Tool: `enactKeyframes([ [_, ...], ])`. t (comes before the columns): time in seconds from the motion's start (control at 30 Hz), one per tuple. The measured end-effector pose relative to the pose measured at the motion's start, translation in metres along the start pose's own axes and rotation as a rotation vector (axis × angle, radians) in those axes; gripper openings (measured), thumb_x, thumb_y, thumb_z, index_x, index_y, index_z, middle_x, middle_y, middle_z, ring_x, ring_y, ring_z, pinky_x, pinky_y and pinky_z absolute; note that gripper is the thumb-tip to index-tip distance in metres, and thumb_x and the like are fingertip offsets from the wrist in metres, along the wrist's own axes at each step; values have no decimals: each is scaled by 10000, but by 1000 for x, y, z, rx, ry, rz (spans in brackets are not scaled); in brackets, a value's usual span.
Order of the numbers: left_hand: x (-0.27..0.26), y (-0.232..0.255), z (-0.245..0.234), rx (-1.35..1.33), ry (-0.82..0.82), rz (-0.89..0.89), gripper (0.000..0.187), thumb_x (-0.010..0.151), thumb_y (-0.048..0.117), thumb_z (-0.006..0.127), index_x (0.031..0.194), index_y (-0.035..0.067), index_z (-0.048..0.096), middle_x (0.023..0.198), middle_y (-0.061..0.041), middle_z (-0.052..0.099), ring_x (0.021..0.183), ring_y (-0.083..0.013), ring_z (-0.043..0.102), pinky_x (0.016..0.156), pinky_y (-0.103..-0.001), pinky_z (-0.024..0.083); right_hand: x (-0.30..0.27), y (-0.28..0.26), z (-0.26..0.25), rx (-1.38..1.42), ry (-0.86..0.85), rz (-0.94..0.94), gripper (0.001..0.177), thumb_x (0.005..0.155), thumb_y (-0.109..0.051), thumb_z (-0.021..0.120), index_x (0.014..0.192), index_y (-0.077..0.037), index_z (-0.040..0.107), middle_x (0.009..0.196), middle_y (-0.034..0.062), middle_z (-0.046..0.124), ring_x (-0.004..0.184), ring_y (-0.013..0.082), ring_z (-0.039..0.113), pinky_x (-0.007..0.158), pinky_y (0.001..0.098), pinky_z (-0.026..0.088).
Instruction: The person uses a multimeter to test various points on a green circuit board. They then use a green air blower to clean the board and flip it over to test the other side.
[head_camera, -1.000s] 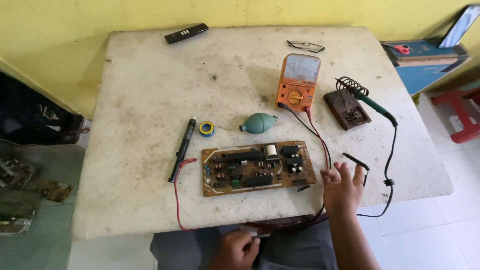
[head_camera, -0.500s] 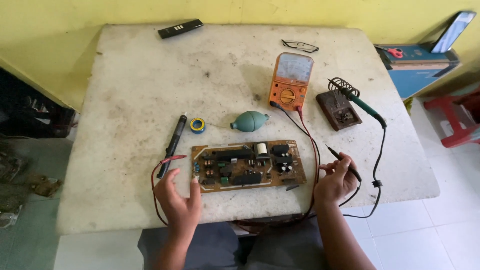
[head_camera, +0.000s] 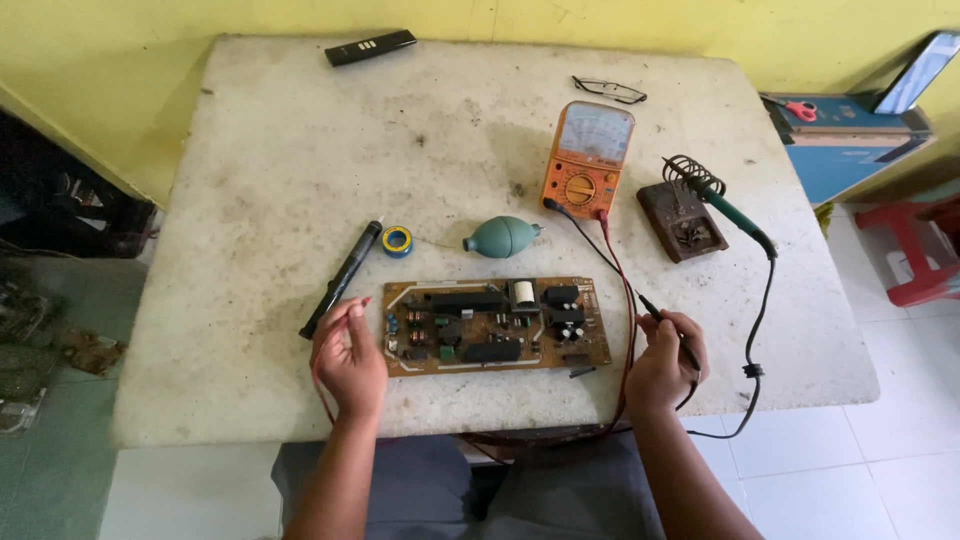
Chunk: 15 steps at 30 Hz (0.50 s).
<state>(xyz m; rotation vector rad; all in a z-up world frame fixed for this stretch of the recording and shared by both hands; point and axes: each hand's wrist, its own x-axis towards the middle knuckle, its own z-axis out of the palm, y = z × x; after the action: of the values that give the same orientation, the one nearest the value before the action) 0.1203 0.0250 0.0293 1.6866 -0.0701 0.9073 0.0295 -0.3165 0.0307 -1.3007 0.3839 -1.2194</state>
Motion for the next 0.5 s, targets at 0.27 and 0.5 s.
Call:
enactKeyframes([
  [0.27,-59,56,-2,-275,-210,241,219,1051,-41,570,1260,-4,623,1172,-152,726,1069,-208,741,913,-243,683,-9,-24,9,162,-9,78,204,816,145,507,886,14,646,934,165,614,781,301,665,810,420,685],
  [0.5,-47,81,25,-295,-374,246,245,943,-24,730,1181,-32,674,1135,-189,752,1050,-263,776,925,-324,668,-21,-32,9,41,-313,-331,138,831,160,545,891,42,587,924,187,604,819,283,670,719,362,690],
])
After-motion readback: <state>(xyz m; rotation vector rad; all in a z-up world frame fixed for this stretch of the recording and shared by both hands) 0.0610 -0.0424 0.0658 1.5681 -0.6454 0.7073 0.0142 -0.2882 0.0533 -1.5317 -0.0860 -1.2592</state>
